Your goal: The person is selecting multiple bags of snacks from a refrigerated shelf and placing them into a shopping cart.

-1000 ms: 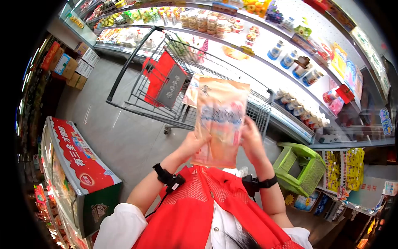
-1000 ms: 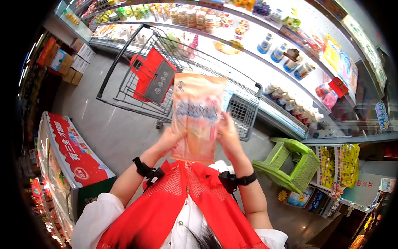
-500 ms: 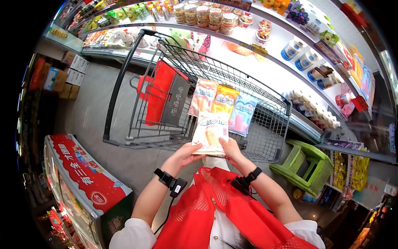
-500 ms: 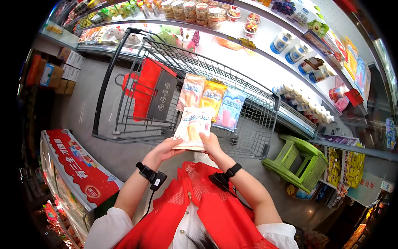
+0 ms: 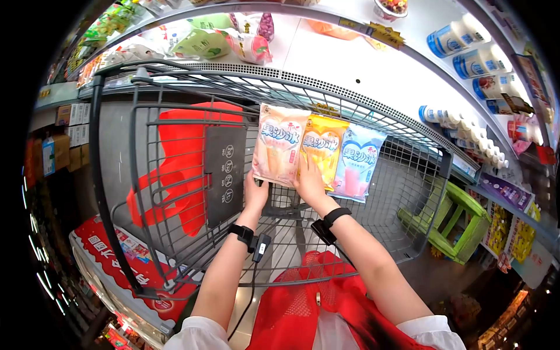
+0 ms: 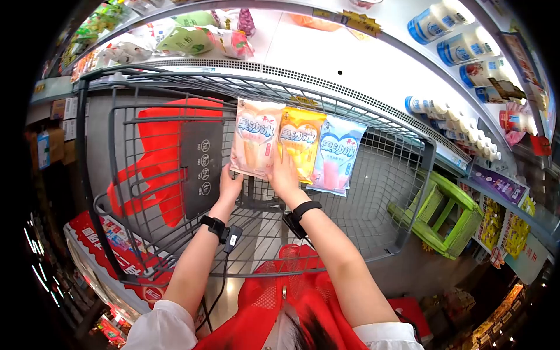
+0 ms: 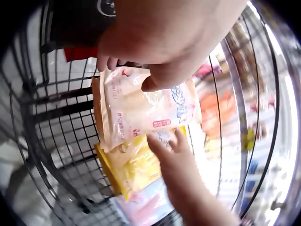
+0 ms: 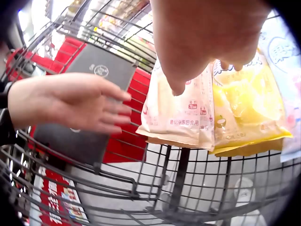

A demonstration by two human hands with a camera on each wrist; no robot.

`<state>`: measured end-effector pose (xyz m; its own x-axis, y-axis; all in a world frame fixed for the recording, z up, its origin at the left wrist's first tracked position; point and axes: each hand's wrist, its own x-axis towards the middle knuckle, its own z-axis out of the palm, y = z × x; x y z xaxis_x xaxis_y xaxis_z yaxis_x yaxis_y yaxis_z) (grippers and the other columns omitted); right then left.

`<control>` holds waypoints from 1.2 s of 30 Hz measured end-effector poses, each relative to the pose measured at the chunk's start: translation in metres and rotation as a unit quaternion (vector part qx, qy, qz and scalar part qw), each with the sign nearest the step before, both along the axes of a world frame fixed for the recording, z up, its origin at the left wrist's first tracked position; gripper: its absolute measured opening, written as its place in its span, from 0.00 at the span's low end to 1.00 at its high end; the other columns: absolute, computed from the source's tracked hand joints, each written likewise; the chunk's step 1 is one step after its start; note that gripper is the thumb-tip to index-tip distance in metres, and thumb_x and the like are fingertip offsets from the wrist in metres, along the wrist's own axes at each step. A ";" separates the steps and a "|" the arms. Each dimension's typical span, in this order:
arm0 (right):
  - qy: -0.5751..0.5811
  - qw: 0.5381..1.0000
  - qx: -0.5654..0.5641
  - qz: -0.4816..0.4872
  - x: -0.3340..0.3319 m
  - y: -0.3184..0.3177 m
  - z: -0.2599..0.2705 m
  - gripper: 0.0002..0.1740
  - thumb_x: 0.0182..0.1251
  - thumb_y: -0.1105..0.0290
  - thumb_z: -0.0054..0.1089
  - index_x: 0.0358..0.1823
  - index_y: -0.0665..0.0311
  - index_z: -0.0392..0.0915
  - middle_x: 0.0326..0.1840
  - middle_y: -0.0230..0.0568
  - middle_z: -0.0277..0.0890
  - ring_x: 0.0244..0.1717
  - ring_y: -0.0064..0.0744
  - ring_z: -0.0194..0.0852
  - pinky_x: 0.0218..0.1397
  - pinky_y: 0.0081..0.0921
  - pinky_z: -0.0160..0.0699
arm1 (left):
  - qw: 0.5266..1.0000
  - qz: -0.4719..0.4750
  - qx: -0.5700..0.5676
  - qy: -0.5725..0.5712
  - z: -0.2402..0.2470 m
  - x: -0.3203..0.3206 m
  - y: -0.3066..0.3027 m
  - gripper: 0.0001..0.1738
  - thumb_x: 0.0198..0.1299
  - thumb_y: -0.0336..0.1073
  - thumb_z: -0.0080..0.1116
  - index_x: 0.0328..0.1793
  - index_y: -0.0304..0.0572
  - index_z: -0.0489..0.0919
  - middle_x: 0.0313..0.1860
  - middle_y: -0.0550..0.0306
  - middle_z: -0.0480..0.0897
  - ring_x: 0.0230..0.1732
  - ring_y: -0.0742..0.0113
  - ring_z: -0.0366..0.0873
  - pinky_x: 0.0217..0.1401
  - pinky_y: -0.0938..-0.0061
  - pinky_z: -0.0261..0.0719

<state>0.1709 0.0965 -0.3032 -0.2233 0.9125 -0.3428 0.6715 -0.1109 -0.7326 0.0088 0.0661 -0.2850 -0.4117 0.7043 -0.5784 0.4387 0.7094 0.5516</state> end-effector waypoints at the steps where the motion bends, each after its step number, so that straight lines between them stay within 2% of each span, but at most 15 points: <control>1: -0.088 0.994 0.063 0.028 0.001 0.003 0.001 0.43 0.45 0.72 0.62 0.64 0.61 0.50 0.67 0.57 0.44 0.64 0.55 0.46 0.65 0.42 0.49 | 0.990 -0.119 0.061 0.034 0.002 0.004 0.005 0.32 0.47 0.27 0.55 0.62 0.39 0.60 0.63 0.41 0.59 0.65 0.48 0.55 0.64 0.62 0.56; 2: -0.091 0.994 0.054 0.027 0.000 0.007 0.002 0.43 0.45 0.72 0.62 0.64 0.61 0.50 0.67 0.57 0.44 0.64 0.55 0.46 0.65 0.42 0.49 | 0.991 -0.122 0.053 0.031 0.005 0.006 0.011 0.32 0.47 0.27 0.55 0.62 0.39 0.60 0.63 0.41 0.59 0.65 0.48 0.55 0.64 0.62 0.56; 3: -0.101 0.988 0.094 0.065 0.000 0.013 0.003 0.45 0.43 0.71 0.63 0.64 0.60 0.50 0.68 0.56 0.41 0.66 0.54 0.42 0.66 0.43 0.45 | 0.949 -0.271 0.093 0.133 0.007 0.009 0.019 0.35 0.45 0.28 0.57 0.63 0.40 0.60 0.64 0.42 0.58 0.66 0.49 0.53 0.64 0.61 0.56; 4: -0.111 0.979 0.133 0.104 -0.001 0.020 0.005 0.46 0.40 0.71 0.64 0.64 0.59 0.51 0.69 0.55 0.38 0.68 0.54 0.37 0.68 0.45 0.41 | 0.873 -0.410 0.132 0.228 0.005 0.010 0.024 0.38 0.42 0.29 0.60 0.63 0.42 0.60 0.65 0.44 0.56 0.67 0.49 0.52 0.64 0.60 0.56; 7: -0.089 0.981 0.135 0.111 -0.009 0.046 -0.006 0.45 0.41 0.69 0.63 0.64 0.58 0.52 0.69 0.53 0.38 0.70 0.54 0.33 0.68 0.44 0.41 | 0.851 -0.473 0.113 0.200 -0.012 0.009 0.038 0.43 0.39 0.30 0.63 0.65 0.43 0.58 0.68 0.44 0.50 0.68 0.46 0.47 0.66 0.58 0.52; 10: -0.103 0.969 0.176 0.139 -0.022 0.070 -0.033 0.43 0.42 0.68 0.62 0.64 0.58 0.54 0.69 0.53 0.38 0.70 0.55 0.33 0.68 0.43 0.43 | 0.893 -0.413 0.088 0.154 -0.025 0.017 0.035 0.44 0.40 0.31 0.63 0.67 0.44 0.55 0.69 0.43 0.44 0.68 0.39 0.44 0.67 0.57 0.51; 14: -0.137 0.952 0.208 0.178 -0.023 0.079 -0.048 0.44 0.41 0.65 0.64 0.63 0.56 0.55 0.69 0.53 0.39 0.69 0.57 0.34 0.66 0.43 0.48 | 0.894 -0.402 0.063 0.185 -0.036 0.027 0.030 0.45 0.41 0.31 0.63 0.68 0.44 0.53 0.70 0.42 0.42 0.67 0.34 0.43 0.67 0.56 0.51; 18: -0.193 0.934 0.255 0.156 -0.032 0.083 -0.054 0.44 0.41 0.63 0.64 0.64 0.55 0.55 0.69 0.53 0.40 0.70 0.56 0.34 0.65 0.44 0.49 | 0.875 -0.419 0.089 0.225 -0.045 0.021 0.040 0.47 0.42 0.32 0.63 0.68 0.46 0.51 0.70 0.41 0.39 0.66 0.32 0.44 0.66 0.54 0.53; 21: -0.216 0.944 0.191 0.159 -0.031 0.083 -0.024 0.42 0.44 0.61 0.63 0.64 0.55 0.55 0.69 0.54 0.41 0.70 0.53 0.36 0.65 0.46 0.50 | 0.862 -0.455 0.063 0.214 -0.034 0.008 0.045 0.42 0.44 0.32 0.61 0.66 0.42 0.54 0.69 0.38 0.45 0.65 0.34 0.50 0.63 0.58 0.59; 23: -0.113 0.984 0.025 0.138 -0.014 0.090 0.015 0.39 0.47 0.61 0.62 0.62 0.58 0.57 0.68 0.54 0.45 0.68 0.51 0.42 0.64 0.45 0.52 | 0.894 -0.444 0.045 0.041 -0.028 -0.010 0.060 0.34 0.47 0.34 0.58 0.63 0.38 0.60 0.64 0.37 0.57 0.60 0.39 0.60 0.59 0.62 0.64; 24: -0.119 0.984 0.032 0.131 0.003 0.086 0.029 0.39 0.47 0.61 0.62 0.62 0.58 0.57 0.68 0.54 0.45 0.68 0.51 0.42 0.64 0.45 0.52 | 0.905 -0.424 0.024 0.007 -0.010 -0.012 0.064 0.29 0.50 0.35 0.54 0.59 0.35 0.63 0.57 0.37 0.67 0.54 0.43 0.67 0.56 0.66 0.67; 28: -0.150 0.975 0.145 0.072 0.073 0.061 0.098 0.33 0.49 0.62 0.62 0.58 0.61 0.64 0.66 0.54 0.49 0.62 0.50 0.54 0.60 0.39 0.58 | 0.897 -0.429 0.108 -0.022 0.047 -0.019 0.062 0.29 0.52 0.36 0.55 0.61 0.36 0.63 0.54 0.38 0.70 0.53 0.45 0.70 0.52 0.67 0.70; 30: -0.219 0.964 0.149 0.011 0.146 0.011 0.134 0.30 0.51 0.64 0.61 0.57 0.61 0.65 0.67 0.53 0.48 0.61 0.49 0.56 0.59 0.38 0.60 | 0.891 -0.452 -0.008 -0.047 0.101 -0.018 0.050 0.30 0.51 0.36 0.54 0.60 0.32 0.61 0.55 0.38 0.68 0.58 0.47 0.65 0.59 0.66 0.65; 34: -0.252 0.944 0.154 -0.144 0.224 -0.078 0.208 0.24 0.54 0.63 0.58 0.53 0.63 0.70 0.66 0.52 0.50 0.59 0.50 0.59 0.58 0.37 0.61 | 0.878 -0.471 0.053 -0.065 0.155 -0.022 0.034 0.29 0.53 0.38 0.54 0.61 0.37 0.64 0.58 0.41 0.68 0.59 0.50 0.65 0.60 0.69 0.64; 36: -0.264 0.929 0.095 -0.240 0.265 -0.168 0.221 0.21 0.57 0.67 0.55 0.52 0.66 0.69 0.67 0.53 0.48 0.62 0.51 0.55 0.60 0.35 0.60 | 0.874 -0.478 0.041 -0.075 0.200 -0.030 0.018 0.29 0.53 0.36 0.55 0.61 0.37 0.64 0.57 0.42 0.69 0.59 0.53 0.66 0.59 0.71 0.64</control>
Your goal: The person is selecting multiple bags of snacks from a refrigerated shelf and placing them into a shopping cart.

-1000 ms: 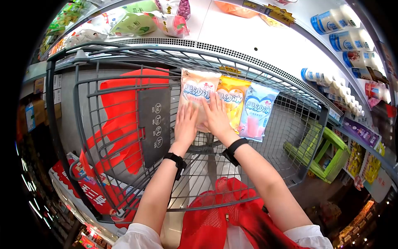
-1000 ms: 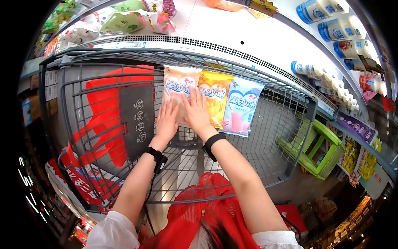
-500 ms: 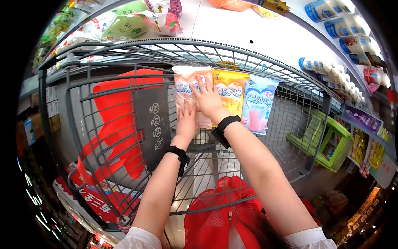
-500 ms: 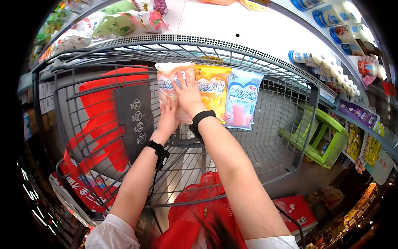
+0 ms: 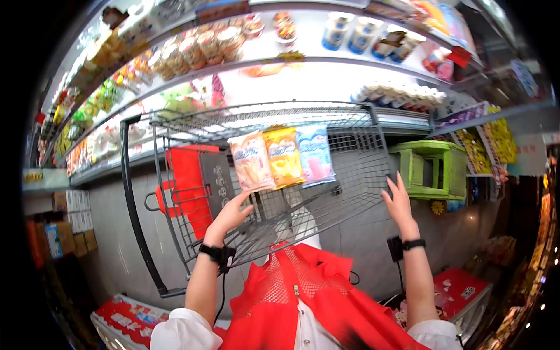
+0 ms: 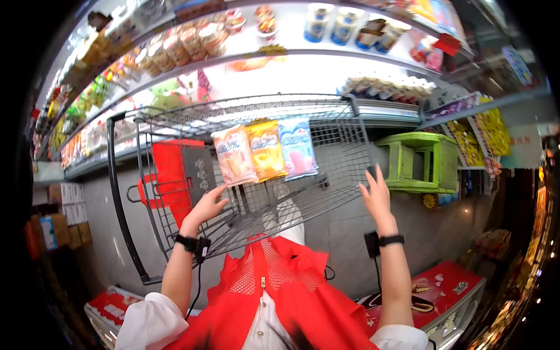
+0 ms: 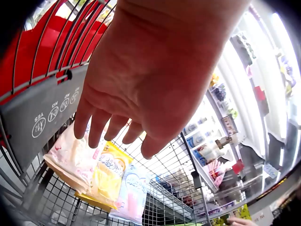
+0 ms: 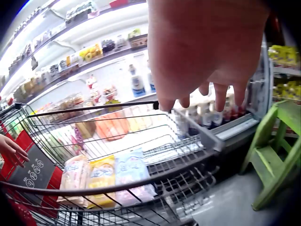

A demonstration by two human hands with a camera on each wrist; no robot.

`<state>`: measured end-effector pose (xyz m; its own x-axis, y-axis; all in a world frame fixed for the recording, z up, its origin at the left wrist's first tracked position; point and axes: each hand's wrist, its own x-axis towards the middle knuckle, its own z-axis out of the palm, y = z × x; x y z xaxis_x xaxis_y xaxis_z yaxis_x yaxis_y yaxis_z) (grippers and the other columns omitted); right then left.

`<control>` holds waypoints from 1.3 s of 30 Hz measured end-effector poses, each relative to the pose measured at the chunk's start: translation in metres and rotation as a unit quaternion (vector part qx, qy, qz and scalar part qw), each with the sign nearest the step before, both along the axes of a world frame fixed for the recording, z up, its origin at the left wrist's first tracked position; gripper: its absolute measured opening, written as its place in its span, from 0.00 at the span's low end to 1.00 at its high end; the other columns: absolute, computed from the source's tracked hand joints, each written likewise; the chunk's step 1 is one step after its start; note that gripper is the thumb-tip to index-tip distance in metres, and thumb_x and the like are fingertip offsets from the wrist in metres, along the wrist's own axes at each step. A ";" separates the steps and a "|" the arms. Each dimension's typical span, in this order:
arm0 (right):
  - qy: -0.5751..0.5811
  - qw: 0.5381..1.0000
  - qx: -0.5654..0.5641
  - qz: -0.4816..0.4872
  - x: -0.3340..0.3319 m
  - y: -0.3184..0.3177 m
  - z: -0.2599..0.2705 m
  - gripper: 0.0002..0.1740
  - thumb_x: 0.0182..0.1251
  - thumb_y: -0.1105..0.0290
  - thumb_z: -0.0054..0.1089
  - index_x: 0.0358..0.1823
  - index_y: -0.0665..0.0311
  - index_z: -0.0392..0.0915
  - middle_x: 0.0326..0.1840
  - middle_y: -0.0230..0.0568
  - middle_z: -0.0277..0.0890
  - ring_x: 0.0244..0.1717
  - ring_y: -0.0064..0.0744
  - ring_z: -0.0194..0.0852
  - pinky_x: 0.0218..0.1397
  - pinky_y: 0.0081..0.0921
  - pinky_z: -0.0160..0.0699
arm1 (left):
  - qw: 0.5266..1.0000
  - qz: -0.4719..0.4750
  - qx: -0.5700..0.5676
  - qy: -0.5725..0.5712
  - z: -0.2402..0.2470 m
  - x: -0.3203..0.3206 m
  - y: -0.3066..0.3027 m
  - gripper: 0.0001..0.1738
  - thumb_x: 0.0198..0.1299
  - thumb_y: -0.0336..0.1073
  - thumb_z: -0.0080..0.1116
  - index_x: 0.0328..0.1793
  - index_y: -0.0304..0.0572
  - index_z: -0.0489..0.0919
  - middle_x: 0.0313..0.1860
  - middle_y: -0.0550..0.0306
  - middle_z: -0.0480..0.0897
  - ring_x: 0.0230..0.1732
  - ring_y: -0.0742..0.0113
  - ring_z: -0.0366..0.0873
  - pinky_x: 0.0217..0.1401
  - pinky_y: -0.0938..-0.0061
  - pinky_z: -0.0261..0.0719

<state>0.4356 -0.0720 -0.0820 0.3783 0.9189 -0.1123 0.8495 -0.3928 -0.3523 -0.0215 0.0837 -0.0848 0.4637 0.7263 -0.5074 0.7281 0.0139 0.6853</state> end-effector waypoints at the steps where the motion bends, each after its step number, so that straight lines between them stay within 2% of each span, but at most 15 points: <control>1: -0.001 0.999 0.002 -0.037 0.015 -0.045 -0.008 0.21 0.57 0.65 0.55 0.51 0.65 0.70 0.66 0.54 0.49 0.60 0.53 0.57 0.58 0.37 0.62 | 1.000 -0.012 0.010 -0.012 -0.006 0.004 0.004 0.29 0.53 0.36 0.55 0.61 0.37 0.64 0.57 0.42 0.69 0.59 0.53 0.66 0.59 0.71 0.64; 4: 0.020 0.993 -0.002 -0.117 0.027 -0.118 0.010 0.19 0.58 0.63 0.54 0.49 0.66 0.72 0.65 0.57 0.49 0.57 0.56 0.60 0.56 0.38 0.65 | 0.998 -0.026 0.041 0.027 0.017 0.002 0.002 0.29 0.53 0.38 0.55 0.60 0.33 0.64 0.56 0.40 0.70 0.58 0.53 0.67 0.59 0.71 0.64; 5: -0.004 0.988 -0.031 -0.149 0.014 -0.191 -0.017 0.19 0.58 0.62 0.53 0.47 0.68 0.73 0.64 0.61 0.49 0.57 0.57 0.60 0.56 0.39 0.64 | 0.999 -0.011 0.024 0.031 0.025 0.004 -0.002 0.29 0.54 0.39 0.55 0.60 0.33 0.64 0.56 0.40 0.70 0.58 0.53 0.67 0.59 0.71 0.64; 10: 0.074 0.959 -0.123 -0.243 -0.019 -0.317 -0.050 0.20 0.59 0.58 0.51 0.45 0.66 0.74 0.58 0.71 0.55 0.58 0.61 0.56 0.64 0.37 0.54 | 0.998 -0.039 -0.013 0.039 0.046 0.062 -0.002 0.28 0.54 0.41 0.54 0.59 0.33 0.65 0.56 0.40 0.70 0.59 0.51 0.66 0.60 0.69 0.63; 11: 0.145 0.927 -0.173 -0.299 -0.047 -0.346 -0.053 0.24 0.61 0.53 0.45 0.43 0.69 0.74 0.54 0.68 0.61 0.62 0.63 0.48 0.66 0.40 0.48 | 0.996 -0.087 0.012 0.036 0.048 0.081 0.001 0.28 0.54 0.41 0.54 0.59 0.34 0.66 0.56 0.40 0.70 0.58 0.51 0.66 0.59 0.69 0.63; 14: 0.247 0.868 -0.287 -0.322 -0.034 -0.375 -0.069 0.27 0.63 0.49 0.41 0.46 0.67 0.74 0.52 0.54 0.68 0.63 0.61 0.47 0.67 0.42 0.45 | 0.989 -0.137 0.038 0.035 0.039 0.139 0.006 0.28 0.54 0.42 0.53 0.58 0.35 0.67 0.54 0.40 0.71 0.57 0.50 0.67 0.58 0.69 0.64; 18: 0.277 0.845 -0.248 -0.384 0.036 -0.392 -0.072 0.26 0.63 0.49 0.41 0.47 0.65 0.74 0.52 0.50 0.69 0.63 0.60 0.48 0.67 0.42 0.44 | 0.980 -0.170 0.102 -0.003 0.049 0.243 0.006 0.27 0.54 0.43 0.53 0.58 0.36 0.67 0.52 0.41 0.73 0.55 0.50 0.69 0.57 0.68 0.66; 22: 0.182 0.909 -0.137 -0.349 0.176 -0.411 -0.059 0.23 0.63 0.52 0.42 0.46 0.63 0.75 0.55 0.59 0.64 0.64 0.58 0.48 0.64 0.41 0.52 | 0.975 -0.178 0.127 -0.035 0.065 0.357 -0.013 0.28 0.54 0.43 0.54 0.58 0.34 0.67 0.55 0.42 0.70 0.57 0.51 0.67 0.59 0.68 0.64; 24: 0.135 0.893 -0.102 -0.418 0.208 -0.394 -0.012 0.20 0.64 0.55 0.43 0.45 0.63 0.75 0.56 0.60 0.62 0.62 0.60 0.50 0.64 0.44 0.51 | 0.971 -0.185 0.122 -0.085 0.044 0.392 -0.021 0.28 0.54 0.43 0.54 0.58 0.35 0.66 0.56 0.43 0.70 0.58 0.51 0.66 0.59 0.68 0.64; 28: 0.059 0.939 -0.033 -0.337 0.313 -0.344 0.047 0.20 0.63 0.55 0.45 0.46 0.62 0.75 0.56 0.64 0.61 0.60 0.60 0.54 0.61 0.43 0.56 | 0.976 -0.146 0.122 -0.103 0.079 0.435 -0.050 0.27 0.54 0.42 0.54 0.57 0.35 0.67 0.56 0.44 0.70 0.58 0.52 0.66 0.60 0.69 0.63; 32: 0.083 0.952 0.026 -0.294 0.390 -0.281 0.072 0.20 0.65 0.58 0.45 0.51 0.64 0.72 0.64 0.57 0.50 0.62 0.53 0.54 0.58 0.40 0.62 | 0.982 -0.089 0.136 -0.093 0.085 0.422 -0.040 0.24 0.55 0.41 0.54 0.56 0.37 0.68 0.55 0.45 0.71 0.56 0.53 0.67 0.59 0.69 0.64; 34: 0.112 0.951 0.043 -0.285 0.393 -0.193 0.159 0.21 0.66 0.57 0.43 0.53 0.63 0.70 0.66 0.53 0.48 0.57 0.51 0.61 0.57 0.37 0.64 | 0.982 -0.031 0.180 -0.042 0.093 0.397 -0.022 0.24 0.55 0.40 0.54 0.55 0.37 0.69 0.54 0.45 0.71 0.56 0.54 0.68 0.59 0.69 0.64; 36: 0.129 0.958 0.033 -0.255 0.405 -0.154 0.168 0.22 0.67 0.57 0.41 0.56 0.62 0.67 0.68 0.48 0.44 0.61 0.47 0.56 0.58 0.36 0.64 | 0.977 -0.017 0.209 -0.051 0.088 0.385 -0.008 0.23 0.55 0.39 0.54 0.55 0.36 0.69 0.53 0.45 0.72 0.56 0.53 0.68 0.57 0.68 0.66; 38: 0.153 0.968 0.051 -0.192 0.406 -0.104 0.189 0.23 0.66 0.58 0.43 0.59 0.60 0.64 0.69 0.45 0.41 0.69 0.44 0.39 0.62 0.38 0.59 | 0.981 0.092 0.166 -0.038 0.091 0.373 0.005 0.23 0.55 0.38 0.53 0.56 0.35 0.67 0.54 0.45 0.72 0.55 0.53 0.69 0.56 0.68 0.68; 39: 0.131 0.978 0.063 -0.150 0.409 -0.084 0.191 0.23 0.66 0.58 0.44 0.59 0.61 0.64 0.70 0.45 0.41 0.68 0.46 0.42 0.60 0.39 0.61 | 0.980 0.096 0.172 -0.041 0.084 0.370 0.013 0.23 0.55 0.38 0.53 0.56 0.35 0.67 0.54 0.45 0.72 0.55 0.53 0.69 0.56 0.68 0.68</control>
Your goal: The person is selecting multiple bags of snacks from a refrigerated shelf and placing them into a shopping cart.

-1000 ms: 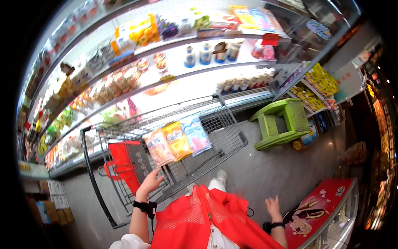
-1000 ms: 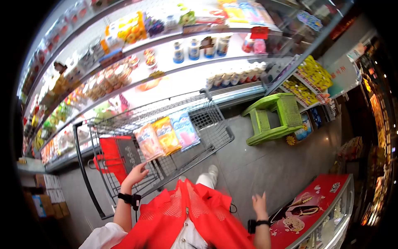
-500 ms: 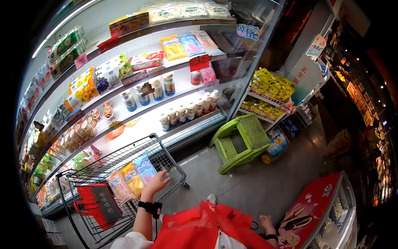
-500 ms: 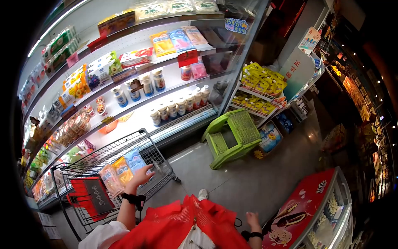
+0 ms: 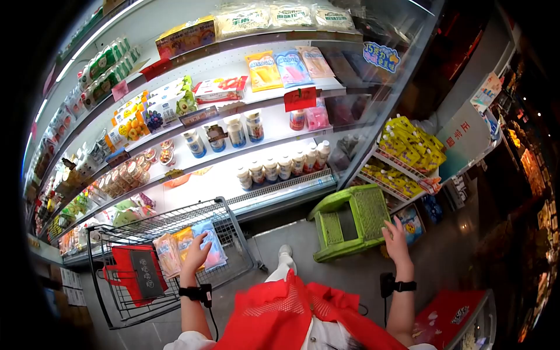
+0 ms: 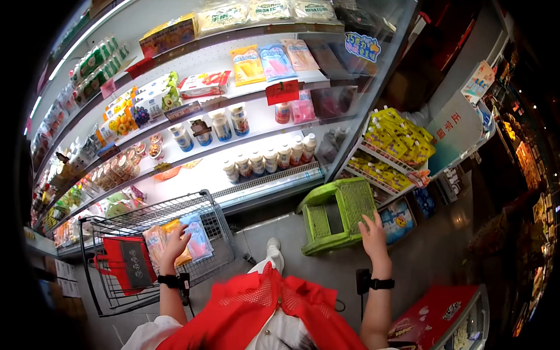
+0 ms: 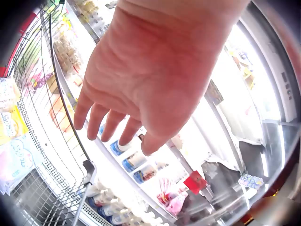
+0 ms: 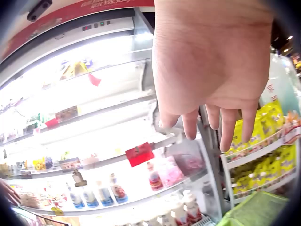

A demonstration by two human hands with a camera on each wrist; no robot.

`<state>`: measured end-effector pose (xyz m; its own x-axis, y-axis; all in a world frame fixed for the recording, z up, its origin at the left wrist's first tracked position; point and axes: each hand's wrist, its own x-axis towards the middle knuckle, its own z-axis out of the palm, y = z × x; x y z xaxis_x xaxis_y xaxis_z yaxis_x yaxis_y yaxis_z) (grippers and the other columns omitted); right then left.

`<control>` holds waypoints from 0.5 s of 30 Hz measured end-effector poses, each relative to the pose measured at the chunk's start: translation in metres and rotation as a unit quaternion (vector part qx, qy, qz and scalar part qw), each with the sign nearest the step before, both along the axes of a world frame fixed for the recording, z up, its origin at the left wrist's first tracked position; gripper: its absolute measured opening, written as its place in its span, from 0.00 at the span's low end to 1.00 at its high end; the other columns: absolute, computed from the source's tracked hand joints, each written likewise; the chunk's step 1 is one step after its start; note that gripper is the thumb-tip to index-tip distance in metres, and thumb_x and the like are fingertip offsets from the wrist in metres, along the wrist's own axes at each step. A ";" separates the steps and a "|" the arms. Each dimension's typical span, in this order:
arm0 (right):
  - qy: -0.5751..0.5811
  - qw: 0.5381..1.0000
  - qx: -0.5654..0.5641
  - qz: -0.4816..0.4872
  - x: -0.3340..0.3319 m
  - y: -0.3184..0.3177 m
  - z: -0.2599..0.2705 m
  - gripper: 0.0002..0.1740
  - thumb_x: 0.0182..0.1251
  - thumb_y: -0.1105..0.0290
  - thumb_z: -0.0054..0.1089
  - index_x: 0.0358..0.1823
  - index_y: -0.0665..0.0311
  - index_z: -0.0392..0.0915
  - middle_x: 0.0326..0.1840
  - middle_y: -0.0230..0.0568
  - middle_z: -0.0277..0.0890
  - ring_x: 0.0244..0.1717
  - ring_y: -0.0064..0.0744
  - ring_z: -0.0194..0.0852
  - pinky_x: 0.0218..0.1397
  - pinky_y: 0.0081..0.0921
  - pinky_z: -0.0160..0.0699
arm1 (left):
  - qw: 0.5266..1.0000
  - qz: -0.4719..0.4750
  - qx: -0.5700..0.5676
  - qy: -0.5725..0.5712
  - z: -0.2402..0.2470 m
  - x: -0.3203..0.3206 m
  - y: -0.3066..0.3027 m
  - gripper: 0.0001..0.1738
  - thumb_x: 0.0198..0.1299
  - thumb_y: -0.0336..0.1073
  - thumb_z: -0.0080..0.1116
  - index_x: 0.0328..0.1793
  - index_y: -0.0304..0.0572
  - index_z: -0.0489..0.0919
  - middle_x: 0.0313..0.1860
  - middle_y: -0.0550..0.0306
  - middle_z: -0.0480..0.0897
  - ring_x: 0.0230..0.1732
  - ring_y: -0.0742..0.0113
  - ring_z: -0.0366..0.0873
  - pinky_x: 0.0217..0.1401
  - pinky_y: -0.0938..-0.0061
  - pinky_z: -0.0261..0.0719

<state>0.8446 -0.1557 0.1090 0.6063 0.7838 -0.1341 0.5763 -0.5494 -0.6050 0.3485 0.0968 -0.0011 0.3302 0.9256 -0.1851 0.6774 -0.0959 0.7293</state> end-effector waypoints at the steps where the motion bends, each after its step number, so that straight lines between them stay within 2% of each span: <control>1: -0.027 0.999 0.014 0.039 0.003 0.021 0.001 0.23 0.65 0.59 0.45 0.59 0.61 0.64 0.70 0.45 0.40 0.67 0.48 0.44 0.59 0.40 0.62 | 1.000 0.019 0.001 -0.008 -0.010 -0.003 0.007 0.24 0.55 0.37 0.53 0.57 0.35 0.66 0.54 0.45 0.72 0.55 0.53 0.70 0.55 0.68 0.68; 3: 0.023 0.997 0.026 0.064 0.011 0.056 -0.008 0.25 0.65 0.59 0.46 0.62 0.59 0.59 0.70 0.44 0.40 0.68 0.48 0.42 0.63 0.40 0.57 | 1.000 0.022 0.008 -0.009 -0.027 0.000 0.020 0.26 0.56 0.36 0.53 0.60 0.36 0.64 0.54 0.43 0.71 0.54 0.52 0.70 0.54 0.67 0.70; 5: 0.058 0.996 -0.011 0.064 0.020 0.087 -0.017 0.28 0.65 0.57 0.46 0.64 0.58 0.56 0.70 0.44 0.39 0.69 0.48 0.41 0.63 0.41 0.56 | 0.998 0.049 -0.026 -0.010 -0.043 0.019 0.037 0.26 0.56 0.37 0.53 0.60 0.35 0.64 0.55 0.43 0.70 0.54 0.52 0.70 0.54 0.67 0.70; 6: 0.008 0.995 -0.061 0.073 0.029 0.097 -0.037 0.29 0.66 0.59 0.45 0.66 0.56 0.51 0.71 0.42 0.38 0.62 0.41 0.55 0.58 0.38 0.65 | 0.998 0.045 -0.034 -0.004 -0.038 0.032 0.045 0.27 0.56 0.37 0.53 0.60 0.36 0.63 0.56 0.44 0.70 0.55 0.54 0.70 0.54 0.67 0.69; 7: 0.019 0.992 -0.099 0.072 0.034 0.107 -0.044 0.30 0.66 0.60 0.45 0.66 0.57 0.50 0.71 0.42 0.37 0.62 0.41 0.55 0.58 0.37 0.65 | 0.998 0.046 -0.036 -0.006 -0.035 0.046 0.055 0.27 0.56 0.37 0.53 0.60 0.36 0.63 0.56 0.44 0.70 0.55 0.54 0.70 0.54 0.67 0.69; 10: 0.038 0.992 -0.098 0.064 0.052 0.119 -0.066 0.31 0.64 0.61 0.48 0.66 0.60 0.51 0.70 0.43 0.40 0.60 0.40 0.58 0.57 0.34 0.65 | 0.991 0.032 -0.069 -0.111 -0.010 0.096 0.092 0.25 0.56 0.35 0.51 0.60 0.36 0.63 0.56 0.45 0.70 0.55 0.55 0.70 0.53 0.69 0.70; 11: 0.041 0.992 -0.104 0.064 0.058 0.127 -0.070 0.31 0.64 0.61 0.48 0.66 0.60 0.51 0.70 0.43 0.40 0.60 0.40 0.58 0.57 0.34 0.65 | 0.990 0.030 -0.057 -0.123 -0.018 0.110 0.115 0.24 0.57 0.33 0.50 0.60 0.35 0.63 0.56 0.45 0.70 0.55 0.56 0.69 0.52 0.68 0.70; 13: 0.013 0.992 -0.107 0.057 0.067 0.141 -0.073 0.31 0.62 0.62 0.50 0.65 0.62 0.52 0.69 0.46 0.42 0.58 0.40 0.61 0.56 0.32 0.65 | 0.996 0.019 0.012 -0.090 0.012 0.153 0.145 0.28 0.57 0.32 0.50 0.63 0.35 0.57 0.58 0.43 0.67 0.56 0.55 0.69 0.52 0.67 0.71; 15: 0.017 0.992 -0.105 0.067 0.084 0.144 -0.092 0.32 0.61 0.63 0.51 0.65 0.63 0.52 0.68 0.48 0.45 0.55 0.40 0.64 0.55 0.31 0.65 | 0.987 0.018 0.003 -0.161 0.028 0.191 0.165 0.35 0.57 0.29 0.49 0.68 0.39 0.47 0.60 0.42 0.64 0.56 0.54 0.68 0.52 0.67 0.70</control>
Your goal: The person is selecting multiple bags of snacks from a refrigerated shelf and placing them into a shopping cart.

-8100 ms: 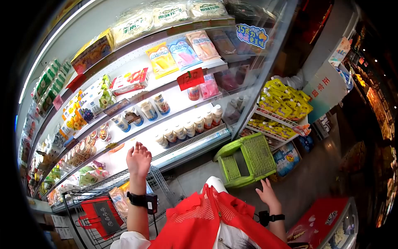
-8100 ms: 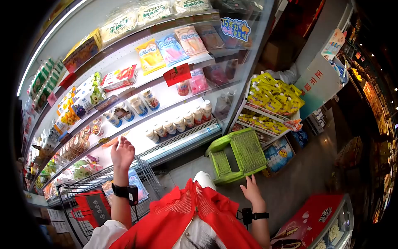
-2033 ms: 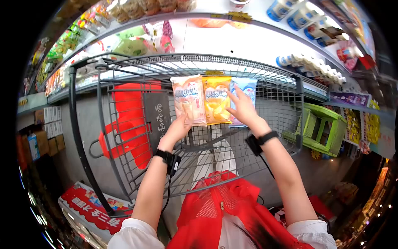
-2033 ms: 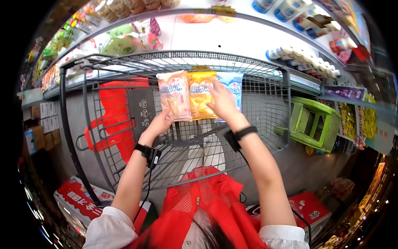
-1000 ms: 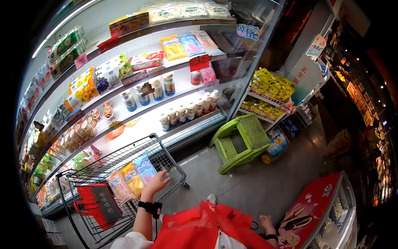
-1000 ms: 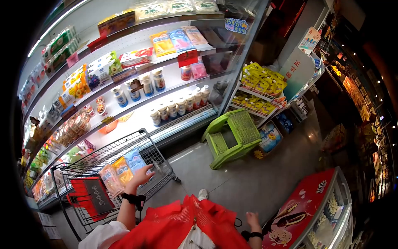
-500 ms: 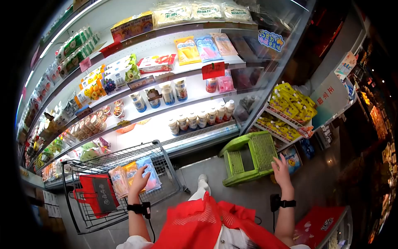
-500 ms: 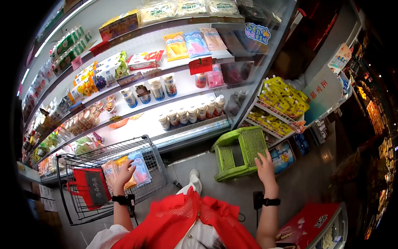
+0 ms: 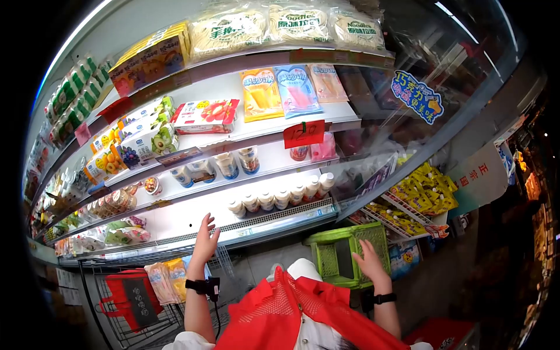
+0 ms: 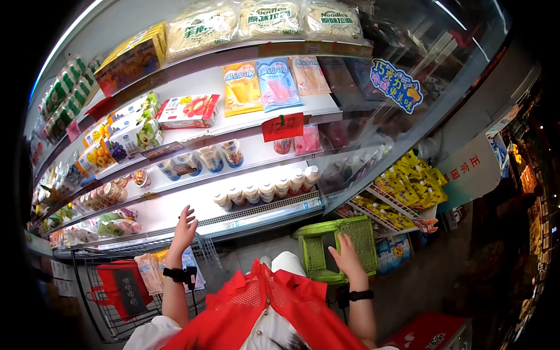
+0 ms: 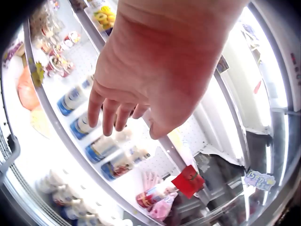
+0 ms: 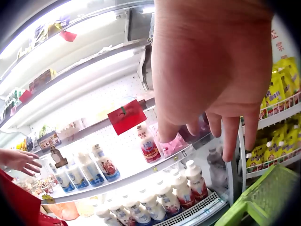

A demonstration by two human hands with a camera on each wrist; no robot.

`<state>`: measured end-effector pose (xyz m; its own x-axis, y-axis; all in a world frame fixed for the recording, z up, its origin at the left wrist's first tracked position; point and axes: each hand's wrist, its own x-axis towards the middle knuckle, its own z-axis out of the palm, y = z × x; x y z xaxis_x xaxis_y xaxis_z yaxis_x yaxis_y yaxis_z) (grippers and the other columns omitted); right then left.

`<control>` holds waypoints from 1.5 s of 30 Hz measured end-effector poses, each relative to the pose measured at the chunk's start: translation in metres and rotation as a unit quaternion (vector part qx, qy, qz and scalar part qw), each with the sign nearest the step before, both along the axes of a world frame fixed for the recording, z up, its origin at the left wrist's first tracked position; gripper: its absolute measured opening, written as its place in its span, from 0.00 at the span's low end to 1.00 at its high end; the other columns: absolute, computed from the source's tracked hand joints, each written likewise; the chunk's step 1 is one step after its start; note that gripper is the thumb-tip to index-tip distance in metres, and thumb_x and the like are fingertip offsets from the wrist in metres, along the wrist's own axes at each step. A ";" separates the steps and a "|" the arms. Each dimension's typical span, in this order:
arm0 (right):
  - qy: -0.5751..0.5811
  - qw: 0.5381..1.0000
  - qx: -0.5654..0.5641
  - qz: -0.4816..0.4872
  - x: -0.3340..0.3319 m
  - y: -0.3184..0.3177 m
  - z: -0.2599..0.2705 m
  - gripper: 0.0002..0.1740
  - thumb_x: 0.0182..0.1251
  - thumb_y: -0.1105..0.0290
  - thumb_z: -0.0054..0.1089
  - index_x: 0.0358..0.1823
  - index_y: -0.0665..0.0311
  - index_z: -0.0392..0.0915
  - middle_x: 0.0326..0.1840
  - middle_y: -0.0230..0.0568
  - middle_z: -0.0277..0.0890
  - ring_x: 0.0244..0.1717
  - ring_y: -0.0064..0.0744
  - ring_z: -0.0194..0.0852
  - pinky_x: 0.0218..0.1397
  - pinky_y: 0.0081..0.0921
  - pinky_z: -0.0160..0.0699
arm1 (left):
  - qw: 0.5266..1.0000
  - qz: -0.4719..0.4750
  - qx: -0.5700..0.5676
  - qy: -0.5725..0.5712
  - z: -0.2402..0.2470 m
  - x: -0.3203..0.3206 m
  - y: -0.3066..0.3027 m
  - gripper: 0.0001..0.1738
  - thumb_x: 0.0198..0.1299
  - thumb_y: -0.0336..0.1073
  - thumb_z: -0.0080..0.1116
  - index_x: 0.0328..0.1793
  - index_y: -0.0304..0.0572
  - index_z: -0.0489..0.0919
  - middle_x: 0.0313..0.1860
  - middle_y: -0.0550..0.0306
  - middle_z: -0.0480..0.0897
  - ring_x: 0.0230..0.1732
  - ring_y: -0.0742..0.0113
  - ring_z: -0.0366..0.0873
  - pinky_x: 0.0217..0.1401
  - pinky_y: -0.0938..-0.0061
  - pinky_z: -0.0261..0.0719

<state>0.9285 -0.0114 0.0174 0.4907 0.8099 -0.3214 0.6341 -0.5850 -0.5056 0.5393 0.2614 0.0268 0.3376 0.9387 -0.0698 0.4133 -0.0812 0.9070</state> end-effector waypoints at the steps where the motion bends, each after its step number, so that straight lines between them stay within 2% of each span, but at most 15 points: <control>1: 0.018 1.000 -0.001 -0.001 0.010 0.002 -0.006 0.32 0.62 0.63 0.51 0.64 0.64 0.52 0.68 0.48 0.46 0.53 0.40 0.65 0.55 0.31 0.65 | 1.000 -0.009 0.002 -0.011 0.009 0.019 0.005 0.35 0.57 0.29 0.48 0.68 0.40 0.45 0.61 0.42 0.63 0.56 0.54 0.68 0.52 0.67 0.70; 6: 0.113 0.989 0.092 -0.002 0.066 0.089 0.009 0.32 0.60 0.61 0.54 0.62 0.67 0.54 0.63 0.50 0.54 0.55 0.43 0.63 0.54 0.33 0.65 | 0.999 -0.037 0.008 -0.011 0.024 0.091 0.040 0.36 0.58 0.30 0.48 0.69 0.42 0.44 0.61 0.43 0.62 0.57 0.55 0.68 0.54 0.67 0.70; 7: 0.050 0.988 0.140 0.035 0.076 0.108 0.010 0.30 0.58 0.64 0.56 0.60 0.68 0.58 0.59 0.49 0.59 0.47 0.40 0.69 0.48 0.32 0.69 | 0.999 -0.037 -0.009 -0.012 0.028 0.102 0.040 0.35 0.58 0.30 0.48 0.69 0.41 0.44 0.61 0.43 0.62 0.57 0.55 0.68 0.54 0.67 0.70; 9: 0.170 0.955 0.242 0.029 0.096 0.166 0.022 0.26 0.57 0.67 0.56 0.56 0.69 0.62 0.52 0.49 0.67 0.45 0.40 0.71 0.48 0.31 0.69 | 0.998 -0.038 -0.052 -0.019 0.036 0.119 0.038 0.35 0.58 0.30 0.49 0.69 0.41 0.45 0.61 0.43 0.62 0.56 0.55 0.68 0.54 0.67 0.70; 14: 0.071 0.906 0.405 0.097 0.129 0.340 0.060 0.23 0.55 0.68 0.57 0.52 0.69 0.65 0.47 0.52 0.71 0.48 0.46 0.70 0.50 0.33 0.68 | 0.998 -0.023 -0.052 0.013 0.046 0.131 0.032 0.35 0.57 0.28 0.49 0.68 0.41 0.47 0.60 0.44 0.64 0.56 0.57 0.68 0.54 0.67 0.69; 18: 0.107 0.927 0.348 0.088 0.146 0.457 0.061 0.28 0.53 0.61 0.59 0.52 0.72 0.65 0.47 0.56 0.71 0.47 0.48 0.72 0.48 0.33 0.70 | 0.997 0.044 -0.062 0.023 0.055 0.108 0.016 0.34 0.57 0.28 0.49 0.68 0.41 0.48 0.61 0.45 0.64 0.56 0.57 0.68 0.55 0.68 0.68; 20: 0.076 0.978 0.167 0.104 0.150 0.494 0.057 0.24 0.53 0.59 0.58 0.43 0.74 0.72 0.39 0.53 0.75 0.42 0.39 0.75 0.44 0.28 0.71 | 0.995 0.074 -0.060 0.043 0.050 0.089 0.003 0.34 0.57 0.28 0.49 0.68 0.41 0.48 0.60 0.46 0.64 0.55 0.58 0.68 0.54 0.70 0.69; 25: -0.041 0.976 0.151 0.150 0.141 0.501 0.053 0.26 0.52 0.52 0.55 0.34 0.75 0.75 0.34 0.57 0.75 0.37 0.50 0.74 0.42 0.36 0.70 | 0.981 0.170 -0.092 0.024 0.030 0.052 -0.039 0.31 0.59 0.29 0.47 0.67 0.41 0.50 0.59 0.49 0.66 0.53 0.64 0.69 0.50 0.75 0.70; 29: -0.074 0.962 0.195 0.176 0.124 0.497 0.067 0.20 0.57 0.56 0.52 0.34 0.71 0.76 0.33 0.50 0.76 0.36 0.42 0.76 0.40 0.34 0.72 | 0.975 0.185 -0.118 0.025 0.022 0.050 -0.055 0.29 0.59 0.30 0.47 0.66 0.39 0.52 0.58 0.50 0.68 0.49 0.67 0.70 0.50 0.75 0.70; 30: 0.218 0.941 0.221 0.134 0.125 0.495 0.071 0.18 0.59 0.59 0.50 0.37 0.69 0.75 0.33 0.46 0.76 0.36 0.37 0.76 0.39 0.30 0.73 | 0.977 0.174 -0.120 0.013 0.021 0.051 -0.058 0.29 0.59 0.30 0.47 0.66 0.39 0.52 0.57 0.50 0.68 0.49 0.67 0.70 0.50 0.75 0.70; 31: 0.490 0.837 0.229 0.078 0.122 0.489 0.081 0.15 0.61 0.62 0.48 0.40 0.67 0.73 0.34 0.41 0.76 0.36 0.32 0.76 0.38 0.27 0.74 | 0.978 0.172 -0.120 0.008 0.026 0.056 -0.055 0.28 0.60 0.30 0.46 0.65 0.38 0.54 0.58 0.50 0.68 0.50 0.67 0.70 0.51 0.76 0.70; 38: 0.696 0.664 0.270 0.053 0.070 0.367 0.139 0.13 0.65 0.65 0.44 0.44 0.67 0.69 0.37 0.36 0.74 0.35 0.25 0.74 0.38 0.22 0.75 | 0.984 0.089 -0.109 -0.111 0.076 0.106 -0.016 0.24 0.61 0.28 0.43 0.64 0.36 0.56 0.58 0.50 0.68 0.54 0.65 0.70 0.54 0.75 0.68; 41: 0.695 0.676 0.227 0.087 0.056 0.308 0.104 0.14 0.65 0.65 0.45 0.45 0.67 0.69 0.37 0.35 0.74 0.36 0.22 0.74 0.39 0.19 0.75 | 0.967 -0.009 -0.153 -0.204 0.091 0.140 -0.009 0.23 0.65 0.39 0.38 0.64 0.39 0.57 0.58 0.50 0.68 0.56 0.63 0.69 0.56 0.72 0.67; 44: 0.685 0.704 0.138 0.124 0.028 0.249 0.078 0.15 0.65 0.65 0.46 0.47 0.67 0.70 0.39 0.34 0.74 0.36 0.19 0.73 0.39 0.17 0.74 | 0.880 -0.054 -0.262 -0.393 0.094 0.169 -0.015 0.26 0.65 0.46 0.38 0.64 0.37 0.57 0.58 0.50 0.68 0.57 0.63 0.68 0.57 0.72 0.67; 45: 0.688 0.703 0.121 0.134 0.016 0.232 0.072 0.15 0.64 0.64 0.47 0.47 0.67 0.70 0.39 0.33 0.74 0.36 0.18 0.72 0.40 0.17 0.73 | 0.861 -0.031 -0.293 -0.414 0.085 0.171 -0.018 0.27 0.61 0.43 0.46 0.62 0.35 0.59 0.56 0.50 0.69 0.56 0.63 0.68 0.56 0.72 0.68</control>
<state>0.9445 0.2207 0.0891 -0.3300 0.9268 -0.1794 -0.4819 -0.3288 -0.8122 0.7102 0.2434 0.1114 0.5479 0.8024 -0.2366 -0.3838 0.4924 0.7812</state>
